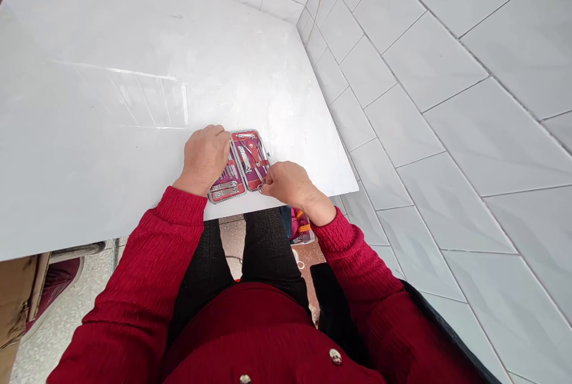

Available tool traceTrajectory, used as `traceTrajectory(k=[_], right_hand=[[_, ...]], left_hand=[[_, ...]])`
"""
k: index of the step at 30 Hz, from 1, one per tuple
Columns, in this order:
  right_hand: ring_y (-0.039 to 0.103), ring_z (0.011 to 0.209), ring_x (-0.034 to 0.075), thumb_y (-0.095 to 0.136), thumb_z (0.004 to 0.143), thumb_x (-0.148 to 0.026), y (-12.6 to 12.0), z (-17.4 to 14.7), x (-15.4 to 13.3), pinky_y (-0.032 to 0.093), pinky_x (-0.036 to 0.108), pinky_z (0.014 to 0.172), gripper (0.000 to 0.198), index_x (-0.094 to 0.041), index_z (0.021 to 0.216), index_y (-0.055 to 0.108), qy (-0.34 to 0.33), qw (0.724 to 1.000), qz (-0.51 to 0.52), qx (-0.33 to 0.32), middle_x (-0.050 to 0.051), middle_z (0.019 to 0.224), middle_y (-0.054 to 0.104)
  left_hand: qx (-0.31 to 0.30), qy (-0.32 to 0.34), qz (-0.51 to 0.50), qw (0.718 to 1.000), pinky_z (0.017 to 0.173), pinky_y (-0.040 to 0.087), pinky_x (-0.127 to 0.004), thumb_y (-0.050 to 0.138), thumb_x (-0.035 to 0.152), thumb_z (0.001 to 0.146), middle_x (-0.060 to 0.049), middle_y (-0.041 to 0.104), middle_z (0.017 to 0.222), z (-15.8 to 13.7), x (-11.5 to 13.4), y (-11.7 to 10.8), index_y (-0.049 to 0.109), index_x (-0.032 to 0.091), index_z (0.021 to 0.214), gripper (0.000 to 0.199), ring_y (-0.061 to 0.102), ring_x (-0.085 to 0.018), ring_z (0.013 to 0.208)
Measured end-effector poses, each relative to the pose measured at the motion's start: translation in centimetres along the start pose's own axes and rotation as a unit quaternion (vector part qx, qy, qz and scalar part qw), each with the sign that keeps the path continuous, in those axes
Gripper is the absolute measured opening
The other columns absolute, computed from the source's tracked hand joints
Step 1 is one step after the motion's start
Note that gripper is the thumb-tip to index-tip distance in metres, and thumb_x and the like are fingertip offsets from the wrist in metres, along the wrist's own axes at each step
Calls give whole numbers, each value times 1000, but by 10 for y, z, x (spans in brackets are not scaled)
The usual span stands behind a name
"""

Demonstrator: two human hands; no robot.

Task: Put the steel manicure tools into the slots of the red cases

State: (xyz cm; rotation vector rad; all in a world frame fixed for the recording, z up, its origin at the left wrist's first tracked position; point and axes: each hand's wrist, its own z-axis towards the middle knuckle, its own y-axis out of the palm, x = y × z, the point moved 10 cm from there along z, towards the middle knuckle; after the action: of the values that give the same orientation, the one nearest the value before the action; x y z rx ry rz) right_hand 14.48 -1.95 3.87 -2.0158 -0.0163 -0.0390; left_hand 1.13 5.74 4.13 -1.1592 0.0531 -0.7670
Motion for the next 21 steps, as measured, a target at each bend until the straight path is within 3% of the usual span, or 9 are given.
traceTrajectory(k=[7, 16, 19, 21], right_hand=[[66, 77, 19, 67, 92, -37, 2, 11, 1, 35, 29, 62, 22, -18, 92, 80, 12, 999, 33, 42, 7, 84, 75], [60, 68, 17, 65, 90, -29, 4, 14, 9, 31, 30, 60, 20, -20, 75, 74, 6, 986, 114, 118, 4, 75, 72], [57, 64, 15, 64, 92, -29, 5, 6, 18, 33, 29, 62, 20, -21, 76, 71, -12, 964, 198, 174, 1, 72, 70], [56, 62, 14, 61, 94, -30, 8, 1, 27, 37, 27, 63, 19, -22, 78, 70, -27, 934, 285, 214, -2, 68, 67]], left_hand=[[0, 9, 5, 1000, 78, 46, -42, 38, 23, 103, -9, 69, 98, 0, 1, 0, 66, 21, 91, 31, 61, -28, 92], [4, 0, 6, 1000, 77, 46, -43, 40, 24, 103, -9, 71, 99, 0, 0, 0, 69, 21, 93, 30, 62, -28, 92], [15, 4, 3, 1000, 75, 46, -43, 41, 25, 103, -8, 72, 100, 0, 0, -2, 69, 21, 94, 30, 63, -28, 91], [25, 10, -3, 1000, 76, 47, -43, 43, 24, 103, -8, 73, 101, 0, 1, -4, 69, 21, 94, 28, 64, -27, 92]])
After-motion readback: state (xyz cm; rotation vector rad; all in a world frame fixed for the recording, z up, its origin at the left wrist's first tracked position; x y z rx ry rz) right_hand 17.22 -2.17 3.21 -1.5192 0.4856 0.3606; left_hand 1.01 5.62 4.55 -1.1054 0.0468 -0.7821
